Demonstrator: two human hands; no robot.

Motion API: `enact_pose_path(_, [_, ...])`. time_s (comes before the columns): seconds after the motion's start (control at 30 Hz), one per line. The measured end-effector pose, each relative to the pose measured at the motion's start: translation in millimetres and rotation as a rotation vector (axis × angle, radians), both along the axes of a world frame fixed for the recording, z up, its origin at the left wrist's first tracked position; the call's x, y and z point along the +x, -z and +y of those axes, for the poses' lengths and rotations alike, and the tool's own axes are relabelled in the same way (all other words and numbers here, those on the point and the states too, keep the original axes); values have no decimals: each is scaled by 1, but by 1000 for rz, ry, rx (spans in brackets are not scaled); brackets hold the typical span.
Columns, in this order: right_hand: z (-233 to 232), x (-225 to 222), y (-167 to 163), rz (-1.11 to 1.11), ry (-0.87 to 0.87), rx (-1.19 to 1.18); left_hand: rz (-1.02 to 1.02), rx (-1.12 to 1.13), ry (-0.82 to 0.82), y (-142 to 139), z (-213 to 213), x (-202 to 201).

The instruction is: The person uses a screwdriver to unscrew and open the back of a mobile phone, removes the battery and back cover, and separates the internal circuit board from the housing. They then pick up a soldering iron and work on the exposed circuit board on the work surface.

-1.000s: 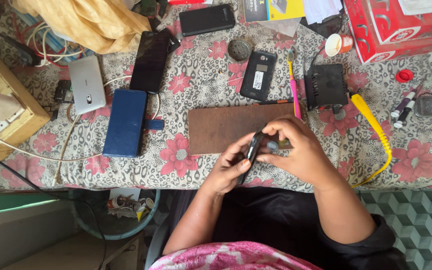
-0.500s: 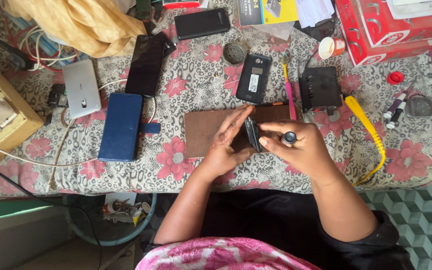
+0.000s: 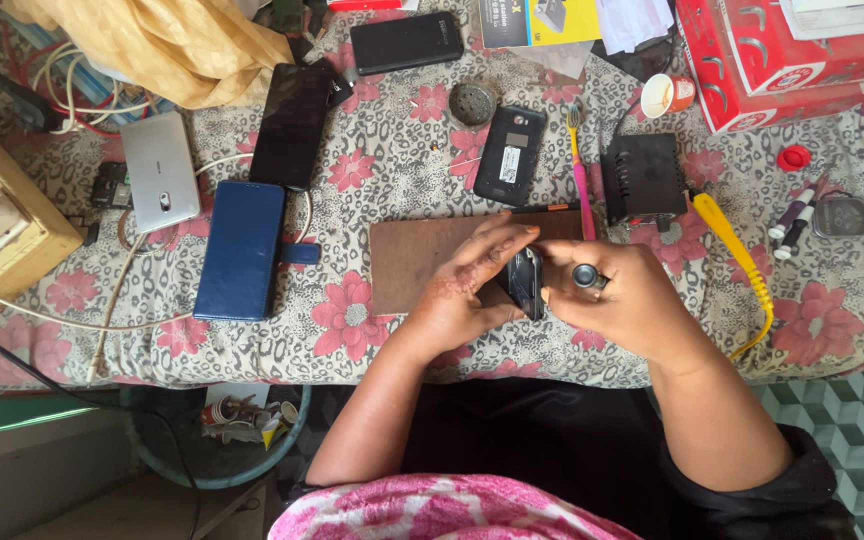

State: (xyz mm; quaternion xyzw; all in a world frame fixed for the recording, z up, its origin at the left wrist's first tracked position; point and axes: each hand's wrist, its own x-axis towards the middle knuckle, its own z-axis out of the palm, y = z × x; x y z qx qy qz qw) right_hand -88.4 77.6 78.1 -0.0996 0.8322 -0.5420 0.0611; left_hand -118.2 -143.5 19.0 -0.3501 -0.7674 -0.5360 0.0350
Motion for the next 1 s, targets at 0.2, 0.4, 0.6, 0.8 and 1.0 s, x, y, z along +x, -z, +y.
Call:
enact_pose_path(0.2, [1,2,1,0,-14,-32,-11,-48,-3,-2,0,5])
enact_pose_path(0.4, [-16,17,13,198,106,63,-5,-63,-8,-6,1,11])
enact_pose_path(0.6, [-9,14,11,296,51,44,-11,-35,9,-9,-1,8])
enact_pose_path(0.8, [2,11,18,51,105,61,1,7,47,-5,-2,9])
enact_pose_path(1.0, [9,4,27,-11,76,-128,-7,7,69,0,-1,9])
